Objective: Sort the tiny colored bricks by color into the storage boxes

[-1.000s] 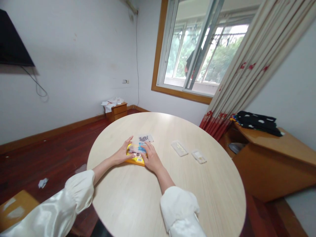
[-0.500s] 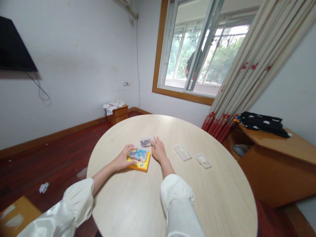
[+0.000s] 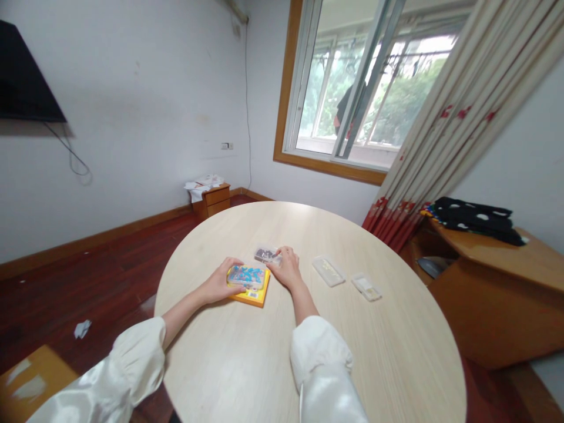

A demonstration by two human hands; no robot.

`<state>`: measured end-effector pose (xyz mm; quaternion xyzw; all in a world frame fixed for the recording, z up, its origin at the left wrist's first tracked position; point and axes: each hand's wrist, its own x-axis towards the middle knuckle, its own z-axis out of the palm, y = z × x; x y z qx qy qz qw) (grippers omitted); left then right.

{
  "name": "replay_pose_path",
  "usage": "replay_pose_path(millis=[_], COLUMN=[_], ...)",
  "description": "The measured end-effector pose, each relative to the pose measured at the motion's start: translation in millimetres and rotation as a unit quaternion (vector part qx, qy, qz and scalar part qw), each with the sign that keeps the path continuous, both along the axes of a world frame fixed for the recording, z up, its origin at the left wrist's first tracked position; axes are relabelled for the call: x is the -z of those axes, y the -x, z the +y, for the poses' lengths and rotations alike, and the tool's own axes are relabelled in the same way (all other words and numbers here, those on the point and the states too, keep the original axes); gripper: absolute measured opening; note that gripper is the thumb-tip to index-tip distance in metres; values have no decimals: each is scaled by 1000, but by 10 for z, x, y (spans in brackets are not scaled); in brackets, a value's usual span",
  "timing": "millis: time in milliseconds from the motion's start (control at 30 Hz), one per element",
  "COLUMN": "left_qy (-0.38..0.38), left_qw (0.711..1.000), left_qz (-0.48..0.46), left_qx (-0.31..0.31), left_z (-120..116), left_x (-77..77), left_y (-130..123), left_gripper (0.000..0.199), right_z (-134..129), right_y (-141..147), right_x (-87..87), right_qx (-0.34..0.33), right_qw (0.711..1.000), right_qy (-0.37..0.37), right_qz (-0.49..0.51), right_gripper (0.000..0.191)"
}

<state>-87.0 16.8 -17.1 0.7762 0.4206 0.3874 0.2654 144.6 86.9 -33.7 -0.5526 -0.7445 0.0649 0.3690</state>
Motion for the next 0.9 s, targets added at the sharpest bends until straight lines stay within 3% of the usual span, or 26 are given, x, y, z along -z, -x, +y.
replay_pose_path(millis=[133, 233, 333, 433, 600, 667, 767, 833, 900], left_qy=[24, 47, 51, 35, 5, 2, 14, 26, 31], left_qw=[999, 997, 996, 997, 999, 1000, 999, 998, 998], left_qz=[-39, -60, -71, -69, -35, -28, -39, -48, -51], left_qx=[4, 6, 6, 3, 6, 2, 8, 20, 26], left_z=[12, 32, 49, 52, 54, 55, 48, 41, 37], left_x=[32, 72, 103, 102, 68, 62, 56, 51, 43], left_y=[-5, -10, -15, -15, 0, 3, 1, -3, -8], left_gripper=[83, 97, 104, 107, 90, 85, 83, 83, 82], right_z=[-62, -227, -482, -720, -872, -834, -714, -640, -601], right_y=[9, 70, 159, 222, 196, 95, -224, -526, -821], right_x=[-50, -118, -177, -218, -295, -313, -277, -201, -105], right_qx=[35, 4, -81, -162, -197, -143, 52, 200, 284], right_qw=[989, 971, 972, 977, 974, 979, 984, 965, 943], right_qy=[-20, -73, -111, -96, -111, -146, -167, -137, -75], right_qz=[143, 226, 188, 102, 31, 19, -34, -97, -155], right_gripper=[35, 38, 33, 28, 43, 46, 44, 50, 54])
